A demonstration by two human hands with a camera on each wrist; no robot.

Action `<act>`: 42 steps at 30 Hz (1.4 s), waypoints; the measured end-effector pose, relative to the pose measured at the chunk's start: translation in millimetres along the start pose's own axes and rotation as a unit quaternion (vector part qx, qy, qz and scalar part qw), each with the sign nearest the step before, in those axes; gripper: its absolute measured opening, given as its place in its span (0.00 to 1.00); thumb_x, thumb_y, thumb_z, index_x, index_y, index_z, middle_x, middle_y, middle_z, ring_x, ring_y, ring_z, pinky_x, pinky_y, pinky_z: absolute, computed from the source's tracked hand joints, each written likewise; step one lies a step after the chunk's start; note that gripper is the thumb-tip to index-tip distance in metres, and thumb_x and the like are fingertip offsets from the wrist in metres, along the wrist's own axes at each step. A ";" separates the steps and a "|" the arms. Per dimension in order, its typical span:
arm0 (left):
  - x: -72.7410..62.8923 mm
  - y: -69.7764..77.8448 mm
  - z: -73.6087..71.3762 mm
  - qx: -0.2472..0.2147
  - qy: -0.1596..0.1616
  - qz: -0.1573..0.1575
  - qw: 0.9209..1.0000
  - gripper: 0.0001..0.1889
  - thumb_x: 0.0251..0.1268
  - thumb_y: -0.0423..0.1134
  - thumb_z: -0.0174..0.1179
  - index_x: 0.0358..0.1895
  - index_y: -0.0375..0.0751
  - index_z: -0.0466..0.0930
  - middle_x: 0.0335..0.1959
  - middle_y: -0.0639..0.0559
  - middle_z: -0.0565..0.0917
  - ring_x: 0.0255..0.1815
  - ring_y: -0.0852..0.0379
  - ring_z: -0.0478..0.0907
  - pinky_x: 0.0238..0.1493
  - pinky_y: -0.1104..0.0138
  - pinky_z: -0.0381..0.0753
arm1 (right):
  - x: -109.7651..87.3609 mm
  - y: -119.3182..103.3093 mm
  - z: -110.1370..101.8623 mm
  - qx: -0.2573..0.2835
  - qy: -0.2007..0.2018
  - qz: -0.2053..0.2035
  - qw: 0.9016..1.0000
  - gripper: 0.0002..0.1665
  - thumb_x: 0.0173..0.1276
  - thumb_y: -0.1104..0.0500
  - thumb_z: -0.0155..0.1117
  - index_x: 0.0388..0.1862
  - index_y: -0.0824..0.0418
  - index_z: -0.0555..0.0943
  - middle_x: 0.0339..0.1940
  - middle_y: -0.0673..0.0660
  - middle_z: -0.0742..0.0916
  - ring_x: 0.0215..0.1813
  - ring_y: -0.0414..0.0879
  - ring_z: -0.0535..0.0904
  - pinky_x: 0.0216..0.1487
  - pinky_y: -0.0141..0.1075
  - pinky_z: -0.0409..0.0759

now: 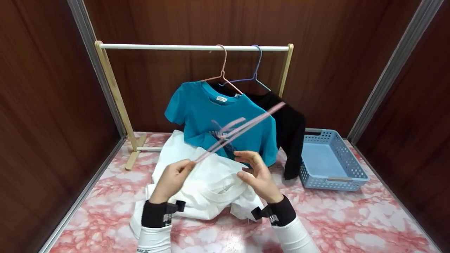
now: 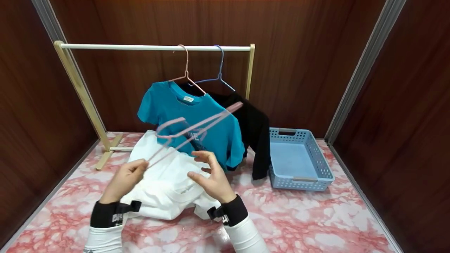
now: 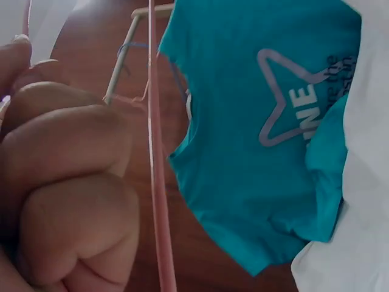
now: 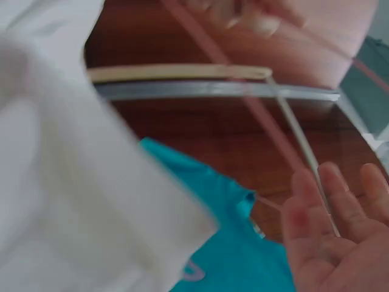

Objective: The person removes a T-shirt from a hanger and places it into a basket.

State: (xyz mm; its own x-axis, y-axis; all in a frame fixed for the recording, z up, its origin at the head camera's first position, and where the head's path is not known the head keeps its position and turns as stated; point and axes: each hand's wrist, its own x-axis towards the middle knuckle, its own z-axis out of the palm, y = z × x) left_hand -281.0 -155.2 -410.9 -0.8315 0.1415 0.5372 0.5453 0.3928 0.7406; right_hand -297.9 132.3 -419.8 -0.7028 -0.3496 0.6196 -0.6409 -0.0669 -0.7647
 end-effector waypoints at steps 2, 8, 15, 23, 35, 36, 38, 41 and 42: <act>-2.2 0.3 -9.2 0.001 0.020 -0.008 1.000 0.21 0.76 0.34 0.58 0.19 0.42 0.66 0.19 0.59 0.59 0.20 0.68 0.54 0.28 0.73 0.56 | -0.5 6.6 1.4 -0.061 -0.013 0.035 0.997 0.42 0.67 0.64 0.72 0.76 0.66 0.64 0.75 0.65 0.73 0.75 0.65 0.69 0.69 0.57 0.72; -11.4 -0.8 -38.5 0.009 0.069 -0.082 0.994 0.20 0.79 0.38 0.56 0.22 0.40 0.70 0.18 0.58 0.61 0.20 0.66 0.57 0.27 0.70 0.59 | -4.7 32.8 7.3 -0.181 -0.096 0.104 0.973 0.65 0.57 0.49 0.83 0.84 0.60 0.52 0.84 0.68 0.54 0.83 0.70 0.47 0.74 0.71 0.60; -18.1 2.2 -59.2 -0.007 0.157 -0.135 0.978 0.24 0.81 0.40 0.53 0.20 0.38 0.63 0.13 0.60 0.61 0.16 0.65 0.58 0.23 0.70 0.60 | -8.1 59.2 22.7 -0.289 -0.146 0.182 0.928 0.78 0.48 0.41 0.86 0.86 0.55 0.45 0.86 0.67 0.45 0.84 0.73 0.43 0.73 0.78 0.52; -15.2 8.3 -61.5 -0.069 0.233 -0.189 0.951 0.20 0.84 0.44 0.48 0.36 0.29 0.75 0.22 0.59 0.69 0.18 0.65 0.65 0.21 0.73 0.66 | 6.8 77.2 41.3 -0.380 -0.186 0.270 0.865 0.83 0.45 0.33 0.85 0.86 0.49 0.39 0.86 0.68 0.45 0.84 0.74 0.44 0.73 0.79 0.43; 5.3 18.6 -71.5 -0.227 0.190 -0.224 0.928 0.14 0.87 0.44 0.31 0.43 0.40 0.64 0.19 0.59 0.60 0.14 0.68 0.56 0.17 0.77 0.58 | 14.8 86.5 41.4 -0.488 -0.245 0.193 0.815 0.25 0.50 0.53 0.78 0.42 0.66 0.81 0.35 0.62 0.87 0.42 0.57 0.82 0.41 0.54 0.81; 10.1 19.2 -73.1 -0.231 0.188 -0.222 0.929 0.14 0.87 0.44 0.31 0.43 0.41 0.63 0.20 0.59 0.60 0.15 0.67 0.56 0.17 0.77 0.59 | 16.9 85.1 38.7 -0.481 -0.240 0.186 0.823 0.18 0.52 0.53 0.77 0.34 0.63 0.81 0.29 0.59 0.86 0.35 0.53 0.81 0.36 0.50 0.80; 19.6 20.5 -77.7 -0.227 0.184 -0.222 0.930 0.14 0.87 0.44 0.31 0.43 0.41 0.63 0.20 0.59 0.61 0.15 0.67 0.58 0.18 0.77 0.61 | 22.8 80.5 32.2 -0.451 -0.217 0.178 0.847 0.12 0.57 0.54 0.76 0.28 0.60 0.82 0.25 0.55 0.86 0.30 0.47 0.79 0.32 0.43 0.78; 33.8 21.7 -85.2 -0.217 0.184 -0.228 0.931 0.13 0.87 0.44 0.32 0.44 0.40 0.63 0.22 0.58 0.62 0.17 0.66 0.60 0.18 0.76 0.64 | 36.4 66.9 21.2 -0.390 -0.141 0.167 0.894 0.09 0.63 0.56 0.75 0.31 0.59 0.84 0.27 0.53 0.87 0.30 0.42 0.77 0.34 0.39 0.78; 38.9 21.8 -87.7 -0.215 0.184 -0.230 0.931 0.13 0.87 0.44 0.33 0.44 0.40 0.63 0.23 0.58 0.63 0.17 0.66 0.60 0.18 0.76 0.65 | 41.9 60.8 17.6 -0.371 -0.111 0.155 0.909 0.07 0.64 0.59 0.74 0.33 0.60 0.84 0.29 0.55 0.87 0.30 0.43 0.78 0.34 0.40 0.78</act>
State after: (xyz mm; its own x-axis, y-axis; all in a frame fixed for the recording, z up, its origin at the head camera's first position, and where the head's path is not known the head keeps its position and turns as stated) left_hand -292.2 -220.8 -338.5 -0.9377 -0.3047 0.1666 0.1986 -0.0770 0.9770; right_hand -360.9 97.1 -443.4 -0.8585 -0.4292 0.2806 -0.5120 0.6872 -0.5153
